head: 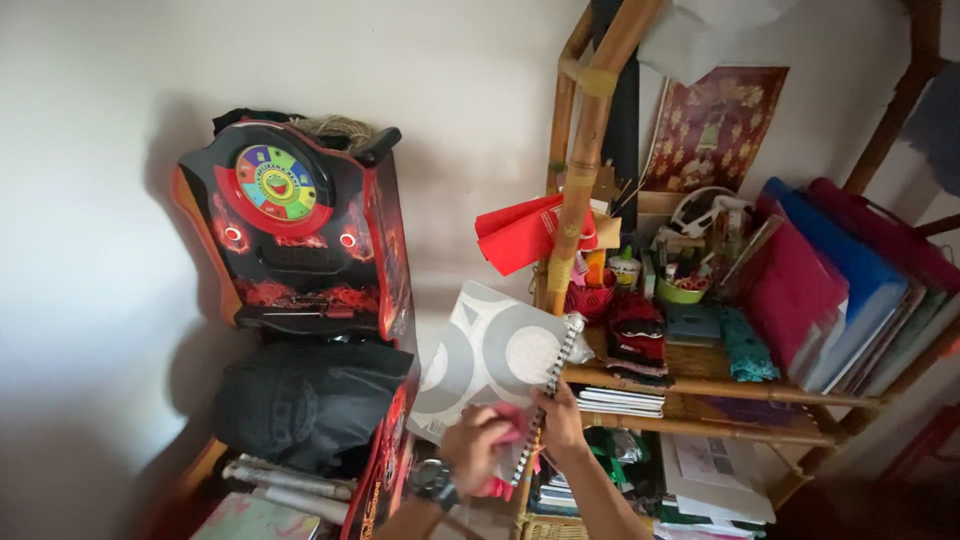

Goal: The person wipes the covers of several notebooks with a pink cloth, then places each notebook upright on a wooden shelf. The person repeats this process for multiple notebooks, handling them one at a time.

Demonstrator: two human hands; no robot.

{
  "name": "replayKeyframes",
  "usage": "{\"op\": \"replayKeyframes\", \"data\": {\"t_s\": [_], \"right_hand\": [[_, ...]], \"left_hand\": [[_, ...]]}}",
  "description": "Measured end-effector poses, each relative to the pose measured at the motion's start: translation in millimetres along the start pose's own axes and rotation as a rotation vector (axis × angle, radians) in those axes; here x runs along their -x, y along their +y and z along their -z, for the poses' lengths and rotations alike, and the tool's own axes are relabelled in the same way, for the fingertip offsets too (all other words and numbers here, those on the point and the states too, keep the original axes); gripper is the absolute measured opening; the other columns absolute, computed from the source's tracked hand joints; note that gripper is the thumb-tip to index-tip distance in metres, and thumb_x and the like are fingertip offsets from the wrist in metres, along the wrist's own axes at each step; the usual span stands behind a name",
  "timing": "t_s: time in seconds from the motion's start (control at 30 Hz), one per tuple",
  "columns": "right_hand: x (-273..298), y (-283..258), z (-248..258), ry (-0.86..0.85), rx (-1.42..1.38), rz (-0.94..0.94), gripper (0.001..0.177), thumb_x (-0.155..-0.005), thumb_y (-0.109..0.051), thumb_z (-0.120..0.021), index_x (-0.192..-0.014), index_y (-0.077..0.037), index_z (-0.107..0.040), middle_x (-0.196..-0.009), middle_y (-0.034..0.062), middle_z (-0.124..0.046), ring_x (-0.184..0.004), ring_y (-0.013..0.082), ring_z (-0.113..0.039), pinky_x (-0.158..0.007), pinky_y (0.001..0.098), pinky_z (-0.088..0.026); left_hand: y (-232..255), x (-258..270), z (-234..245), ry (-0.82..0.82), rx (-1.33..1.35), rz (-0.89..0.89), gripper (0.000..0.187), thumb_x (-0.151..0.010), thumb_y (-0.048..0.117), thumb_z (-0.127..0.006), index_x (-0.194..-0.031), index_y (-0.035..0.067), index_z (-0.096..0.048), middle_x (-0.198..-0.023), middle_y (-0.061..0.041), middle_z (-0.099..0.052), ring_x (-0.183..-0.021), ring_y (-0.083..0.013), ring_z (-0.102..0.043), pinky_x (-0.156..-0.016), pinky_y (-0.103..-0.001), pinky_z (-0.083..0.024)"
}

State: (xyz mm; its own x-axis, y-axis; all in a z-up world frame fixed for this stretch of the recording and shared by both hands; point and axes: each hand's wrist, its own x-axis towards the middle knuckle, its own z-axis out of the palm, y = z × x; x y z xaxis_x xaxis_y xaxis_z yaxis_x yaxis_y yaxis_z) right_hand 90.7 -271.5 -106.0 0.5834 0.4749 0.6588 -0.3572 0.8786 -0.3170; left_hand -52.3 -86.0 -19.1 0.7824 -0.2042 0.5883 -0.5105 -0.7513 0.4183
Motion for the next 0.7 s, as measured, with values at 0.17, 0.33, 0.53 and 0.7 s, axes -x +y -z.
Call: {"op": "replayKeyframes", "data": {"t_s": [0.17, 0.33, 0.53, 0.7], "right_hand": [[-18.7, -1.5, -38.0, 0.742, 0.656, -0.017, 0.049, -0.088, 0.009, -0.060, -0.135, -0.004, -0.059, -0.119, 0.0088, -0.072, -0.105, 0.0218, -0.067, -0.088, 0.0361, -0.054], [-31.6, 9.2, -53.2, 0.716, 0.612, 0.011, 0.053, -0.086, 0.011, -0.061, -0.136, -0.005, -0.058, -0.122, 0.0085, -0.070, -0.108, 0.0219, -0.066, -0.091, 0.0354, -0.053], [-45.2, 24.6, -56.4, 0.800, 0.572, 0.015, 0.044, -0.087, 0.010, -0.059, -0.128, -0.006, -0.059, -0.120, 0.0059, -0.070, -0.108, 0.0210, -0.066, -0.091, 0.0368, -0.053], [-46.1, 28.2, -56.7, 0.759, 0.566, 0.031, 0.041, -0.088, 0.010, -0.060, -0.126, -0.005, -0.059, -0.115, 0.0084, -0.070, -0.103, 0.0252, -0.066, -0.088, 0.0394, -0.053]], "left_hand": [[-38.7, 9.3, 43.6, 0.158, 0.065, 0.161, 0.029, -0.077, 0.006, -0.067, -0.104, 0.016, -0.075, -0.121, -0.004, -0.070, -0.114, -0.0279, -0.066, -0.093, -0.037, -0.055], [-33.3, 0.8, 44.9, 0.352, -0.163, 0.215, 0.043, -0.071, 0.003, -0.070, -0.113, 0.011, -0.072, -0.113, -0.013, -0.067, -0.108, -0.0388, -0.061, -0.088, -0.046, -0.050], [34.2, 0.0, 35.8, 0.240, 0.100, 0.055, 0.023, -0.087, 0.005, -0.067, -0.106, 0.018, -0.067, -0.123, -0.003, -0.073, -0.108, -0.0282, -0.070, -0.083, -0.040, -0.058], [17.1, 15.9, 37.1, 0.076, 0.019, 0.086, 0.035, -0.081, 0.008, -0.072, -0.114, 0.017, -0.066, -0.112, -0.013, -0.066, -0.096, -0.0348, -0.068, -0.072, -0.045, -0.056]]}}
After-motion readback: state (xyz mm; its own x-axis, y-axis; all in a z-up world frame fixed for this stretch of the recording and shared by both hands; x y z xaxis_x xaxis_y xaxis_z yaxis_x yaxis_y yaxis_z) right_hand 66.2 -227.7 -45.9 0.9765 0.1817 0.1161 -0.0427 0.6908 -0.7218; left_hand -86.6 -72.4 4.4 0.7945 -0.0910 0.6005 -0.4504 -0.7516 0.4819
